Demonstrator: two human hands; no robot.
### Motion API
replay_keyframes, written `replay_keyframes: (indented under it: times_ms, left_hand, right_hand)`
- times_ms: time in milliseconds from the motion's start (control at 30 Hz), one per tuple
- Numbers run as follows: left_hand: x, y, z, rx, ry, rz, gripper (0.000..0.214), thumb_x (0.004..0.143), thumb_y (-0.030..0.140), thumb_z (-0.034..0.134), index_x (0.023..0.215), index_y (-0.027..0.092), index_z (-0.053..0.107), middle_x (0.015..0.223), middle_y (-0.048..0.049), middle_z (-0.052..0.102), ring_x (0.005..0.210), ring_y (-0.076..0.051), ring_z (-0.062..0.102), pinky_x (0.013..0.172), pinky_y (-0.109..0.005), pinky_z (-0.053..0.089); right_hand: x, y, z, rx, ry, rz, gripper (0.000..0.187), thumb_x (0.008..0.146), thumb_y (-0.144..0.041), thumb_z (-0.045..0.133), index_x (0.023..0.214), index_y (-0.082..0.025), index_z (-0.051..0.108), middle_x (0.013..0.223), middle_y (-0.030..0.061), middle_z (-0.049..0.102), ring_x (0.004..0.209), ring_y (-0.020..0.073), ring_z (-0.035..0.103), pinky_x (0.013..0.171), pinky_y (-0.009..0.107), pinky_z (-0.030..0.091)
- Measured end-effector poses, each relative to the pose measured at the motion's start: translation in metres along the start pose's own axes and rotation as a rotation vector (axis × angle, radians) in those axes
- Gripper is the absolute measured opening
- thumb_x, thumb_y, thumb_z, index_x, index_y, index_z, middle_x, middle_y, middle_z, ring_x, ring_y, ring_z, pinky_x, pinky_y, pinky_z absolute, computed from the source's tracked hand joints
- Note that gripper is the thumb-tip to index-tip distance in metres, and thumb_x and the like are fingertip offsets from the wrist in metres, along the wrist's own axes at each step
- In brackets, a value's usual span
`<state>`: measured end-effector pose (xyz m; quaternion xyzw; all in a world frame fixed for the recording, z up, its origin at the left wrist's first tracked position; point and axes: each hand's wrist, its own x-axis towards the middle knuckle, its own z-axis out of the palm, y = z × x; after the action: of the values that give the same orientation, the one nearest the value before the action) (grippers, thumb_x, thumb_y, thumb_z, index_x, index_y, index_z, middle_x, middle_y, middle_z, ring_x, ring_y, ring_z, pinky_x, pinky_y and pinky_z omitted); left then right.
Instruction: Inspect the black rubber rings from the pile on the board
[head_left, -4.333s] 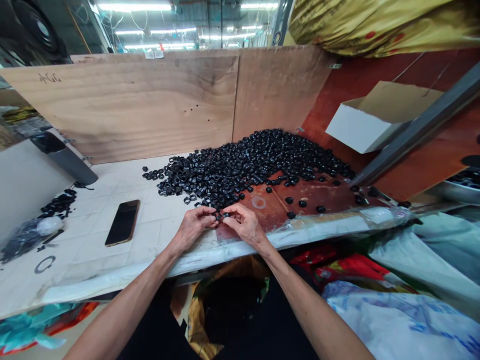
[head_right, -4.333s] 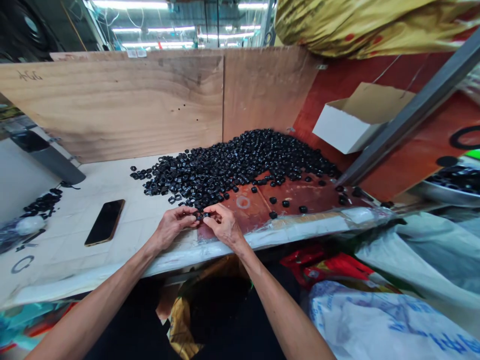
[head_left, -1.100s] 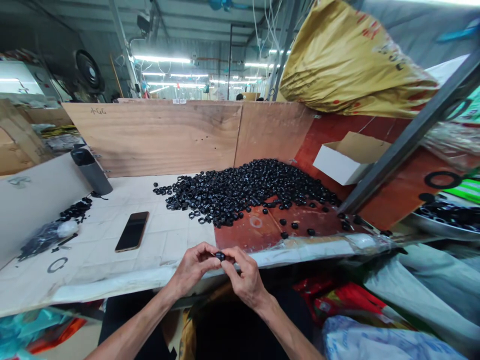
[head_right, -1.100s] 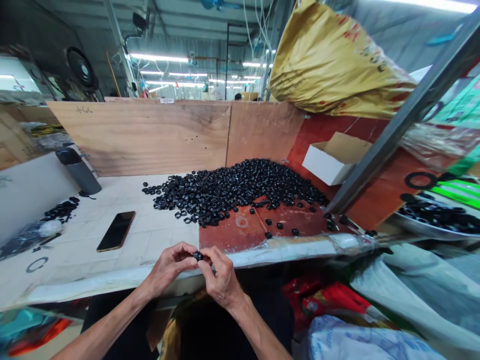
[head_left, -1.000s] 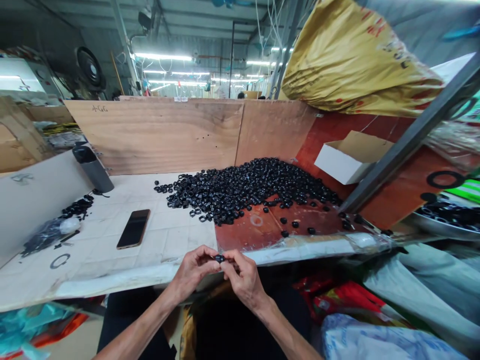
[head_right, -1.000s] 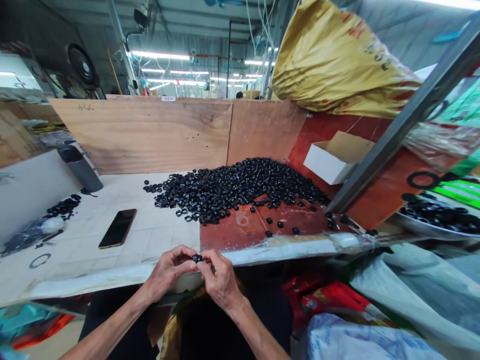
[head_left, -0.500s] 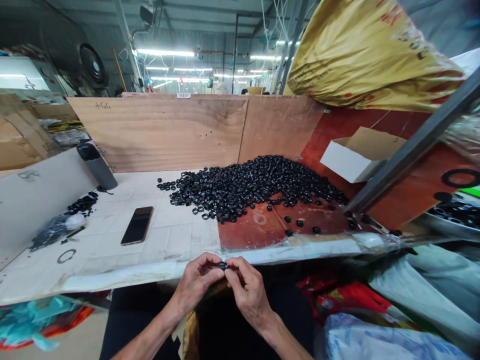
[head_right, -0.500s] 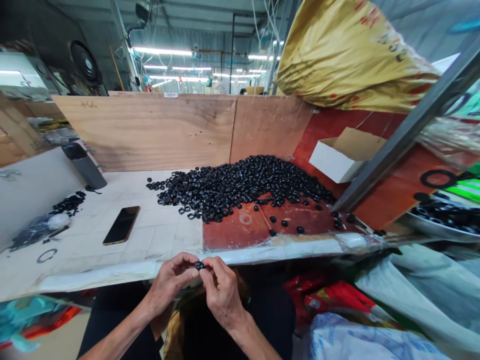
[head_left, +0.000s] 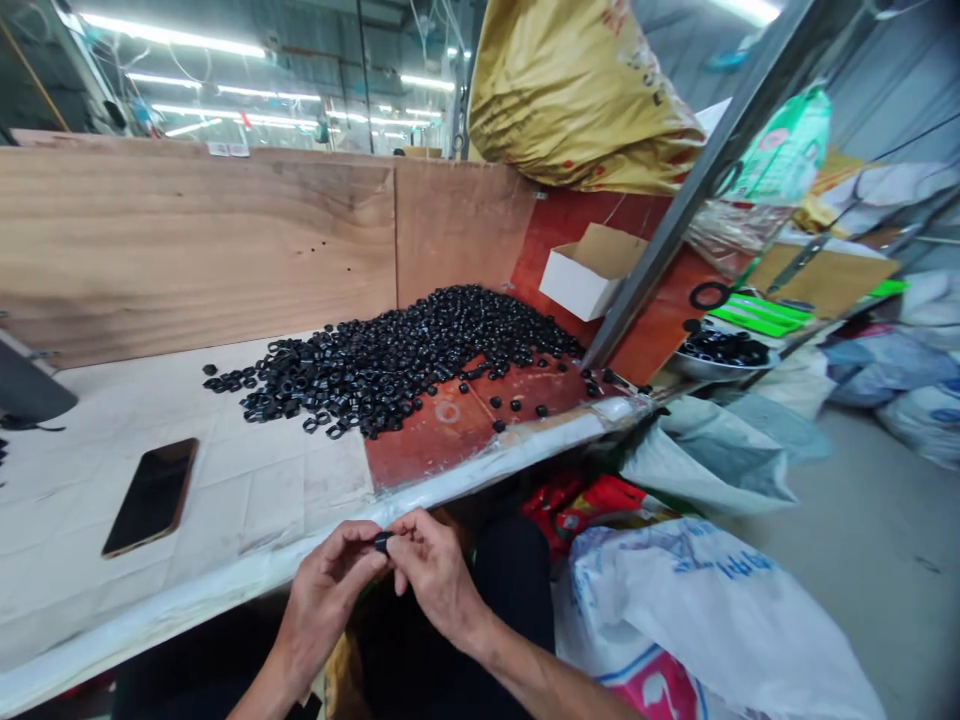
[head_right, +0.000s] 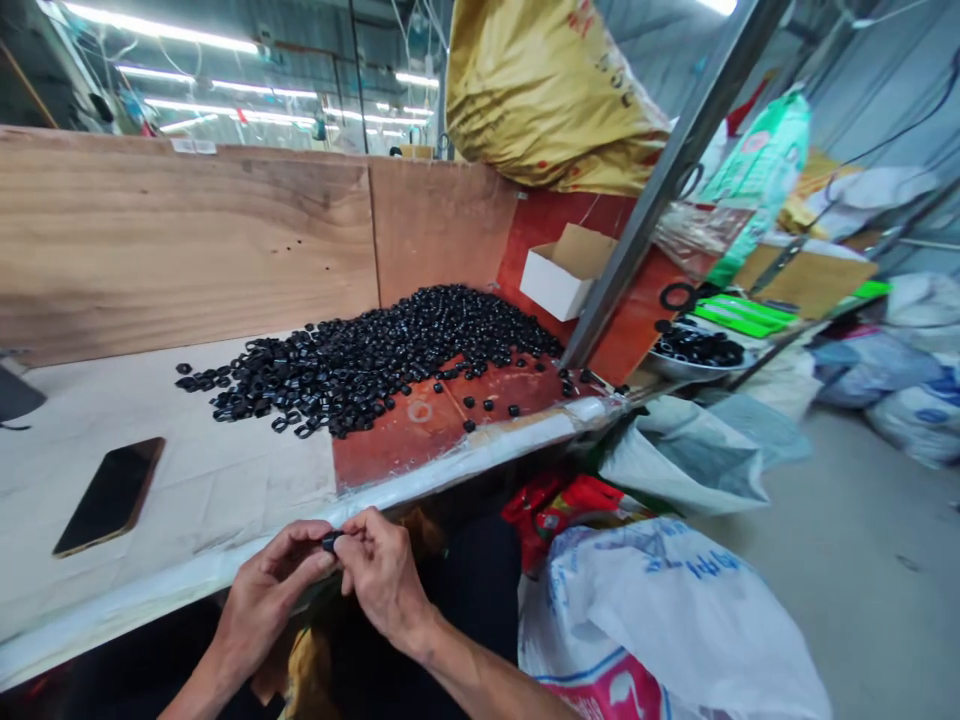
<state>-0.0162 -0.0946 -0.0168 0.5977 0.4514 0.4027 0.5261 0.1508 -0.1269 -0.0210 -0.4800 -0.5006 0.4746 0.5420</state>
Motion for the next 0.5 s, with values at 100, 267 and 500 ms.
replay_keyframes:
  times_ms: [100, 267, 500]
  left_hand:
    - [-0.001, -0.01, -0.004, 0.238, 0.005, 0.239, 0.019, 0.084, 0.037, 0.076, 0.1, 0.028, 0.076, 0.102, -0.0061, 0.077, 0.096, -0.026, 0.073, 0.09, -0.036, 0.059]
    - [-0.003, -0.024, -0.011, 0.351, -0.163, 0.414, 0.019, 0.087, 0.028, 0.072, 0.105, 0.03, 0.078, 0.109, -0.0082, 0.079, 0.101, -0.027, 0.075, 0.091, -0.035, 0.06]
    - [-0.008, -0.017, 0.004, 0.029, -0.078, 0.006, 0.026, 0.089, 0.043, 0.071, 0.104, 0.021, 0.071, 0.093, -0.0054, 0.076, 0.085, -0.023, 0.072, 0.078, -0.032, 0.058]
  right_hand:
    - [0.0, 0.008, 0.006, 0.256, 0.039, 0.251, 0.037, 0.089, -0.051, 0.064, 0.074, -0.019, 0.056, 0.049, -0.0074, 0.05, 0.039, 0.007, 0.042, 0.05, 0.023, 0.039]
    - [0.001, 0.016, -0.001, 0.476, -0.104, 0.574, 0.047, 0.07, -0.058, 0.078, 0.068, -0.019, 0.053, 0.056, -0.0053, 0.053, 0.04, 0.0062, 0.039, 0.043, 0.023, 0.038]
    - [-0.011, 0.004, -0.004, -0.079, -0.001, 0.033, 0.025, 0.092, -0.043, 0.06, 0.091, -0.019, 0.066, 0.057, -0.005, 0.054, 0.05, 0.0119, 0.052, 0.056, 0.025, 0.042]
